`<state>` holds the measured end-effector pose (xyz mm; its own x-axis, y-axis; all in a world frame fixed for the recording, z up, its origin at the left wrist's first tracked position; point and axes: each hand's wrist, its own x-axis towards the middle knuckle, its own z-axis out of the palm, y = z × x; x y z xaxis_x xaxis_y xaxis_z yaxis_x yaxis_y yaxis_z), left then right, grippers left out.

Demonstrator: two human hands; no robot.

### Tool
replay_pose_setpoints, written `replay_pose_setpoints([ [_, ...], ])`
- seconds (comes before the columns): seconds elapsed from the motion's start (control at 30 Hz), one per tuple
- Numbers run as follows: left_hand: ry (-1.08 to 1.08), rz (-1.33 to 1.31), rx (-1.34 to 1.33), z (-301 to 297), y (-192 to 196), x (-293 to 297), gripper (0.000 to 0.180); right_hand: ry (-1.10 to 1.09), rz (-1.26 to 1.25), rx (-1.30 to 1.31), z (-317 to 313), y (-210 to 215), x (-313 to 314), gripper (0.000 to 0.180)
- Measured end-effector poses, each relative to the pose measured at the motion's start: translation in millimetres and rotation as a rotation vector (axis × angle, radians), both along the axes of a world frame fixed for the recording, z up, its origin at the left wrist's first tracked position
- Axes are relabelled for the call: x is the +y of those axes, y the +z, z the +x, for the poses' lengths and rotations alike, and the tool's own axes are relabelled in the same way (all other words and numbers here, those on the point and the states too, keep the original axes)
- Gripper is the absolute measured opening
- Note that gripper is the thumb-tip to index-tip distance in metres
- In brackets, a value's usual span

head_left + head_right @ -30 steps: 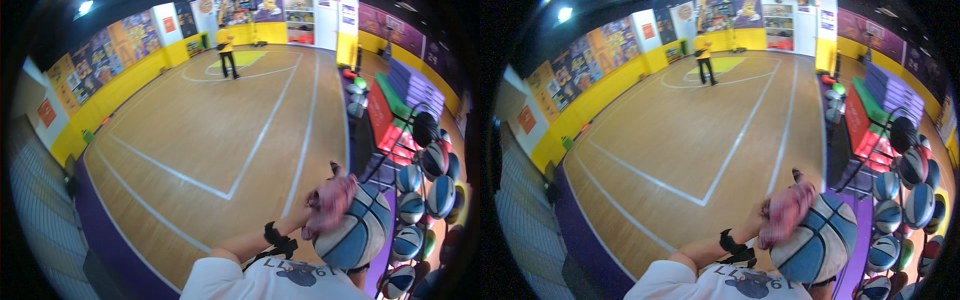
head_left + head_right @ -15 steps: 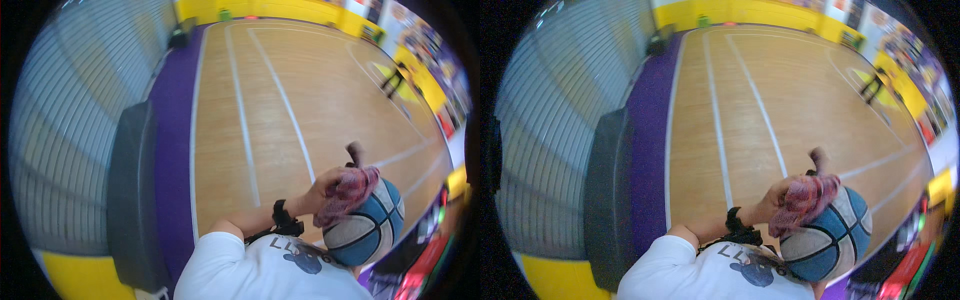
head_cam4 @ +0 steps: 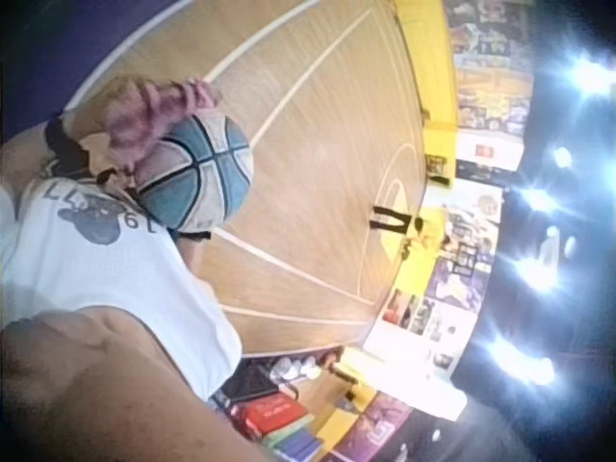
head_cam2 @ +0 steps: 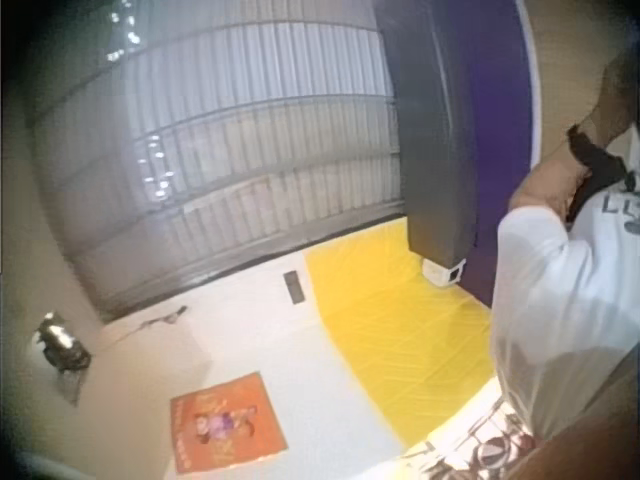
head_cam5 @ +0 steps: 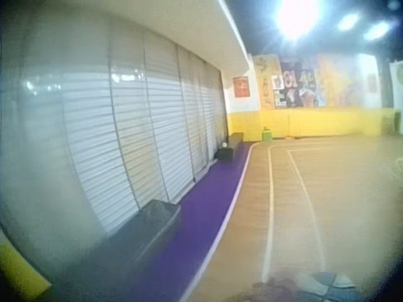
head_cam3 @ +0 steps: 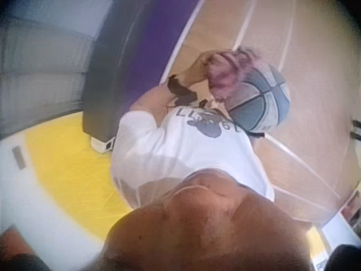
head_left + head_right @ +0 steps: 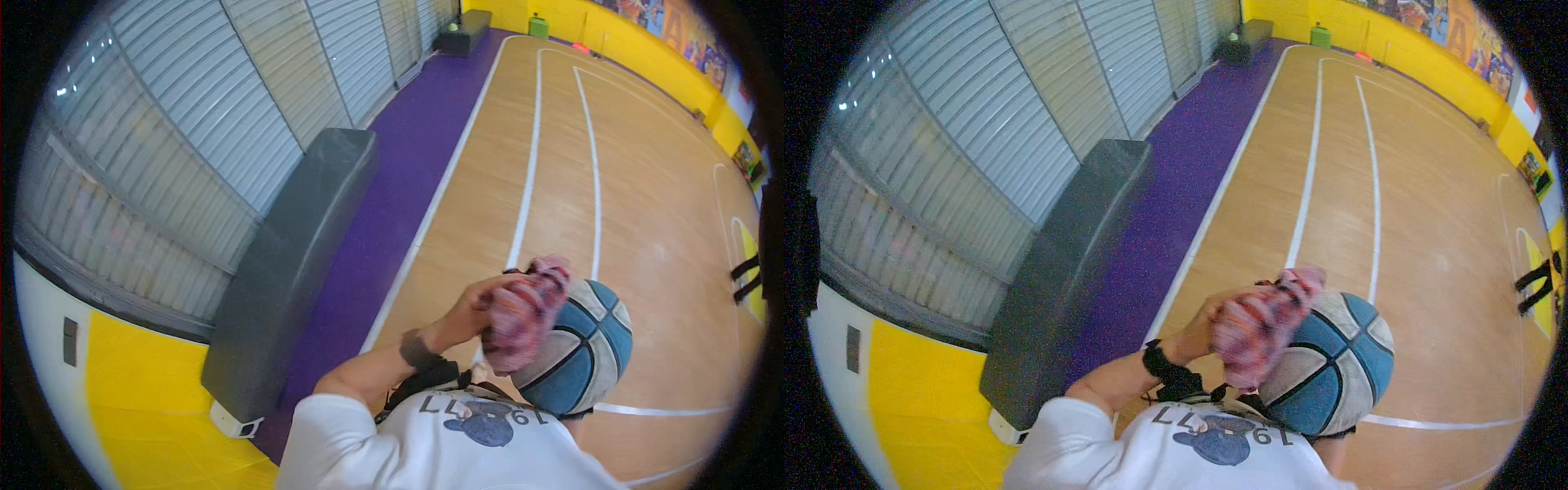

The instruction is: Wiping a basketball with a cloth while sitting on a bench.

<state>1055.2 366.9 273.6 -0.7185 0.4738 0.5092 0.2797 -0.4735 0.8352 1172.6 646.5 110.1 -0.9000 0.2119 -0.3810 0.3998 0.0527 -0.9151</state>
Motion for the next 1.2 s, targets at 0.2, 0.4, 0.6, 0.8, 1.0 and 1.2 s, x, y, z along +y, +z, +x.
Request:
replay_pose_setpoints([
  [0.2, 0.281, 0.048, -0.409, -68, -56, -138, 0.037, 0.132, 0.022, -0.056, -143, -26, -36, 0.056],
  [0.4, 0.708, -0.026, -0.643, -80, -112, -284, 0.036, 0.063, 0.112, -0.164, -178, -81, -80, 0.055],
  [0.6, 0.896, -0.199, -0.697, -123, -134, -372, 0.035, -0.093, 0.223, -0.23, -178, -136, -98, 0.055],
  [0.8, 0.947, -0.384, -0.699, -168, -131, -406, 0.034, -0.215, 0.301, -0.238, -172, -142, -104, 0.055],
  [1.0, 0.958, -0.657, -0.611, -212, -91, -422, 0.033, -0.241, 0.312, -0.234, -165, -149, -97, 0.055],
  [1.2, 0.456, -0.869, -0.437, -193, 0, -310, 0.033, -0.29, 0.195, -0.183, -118, -108, -103, 0.056],
])
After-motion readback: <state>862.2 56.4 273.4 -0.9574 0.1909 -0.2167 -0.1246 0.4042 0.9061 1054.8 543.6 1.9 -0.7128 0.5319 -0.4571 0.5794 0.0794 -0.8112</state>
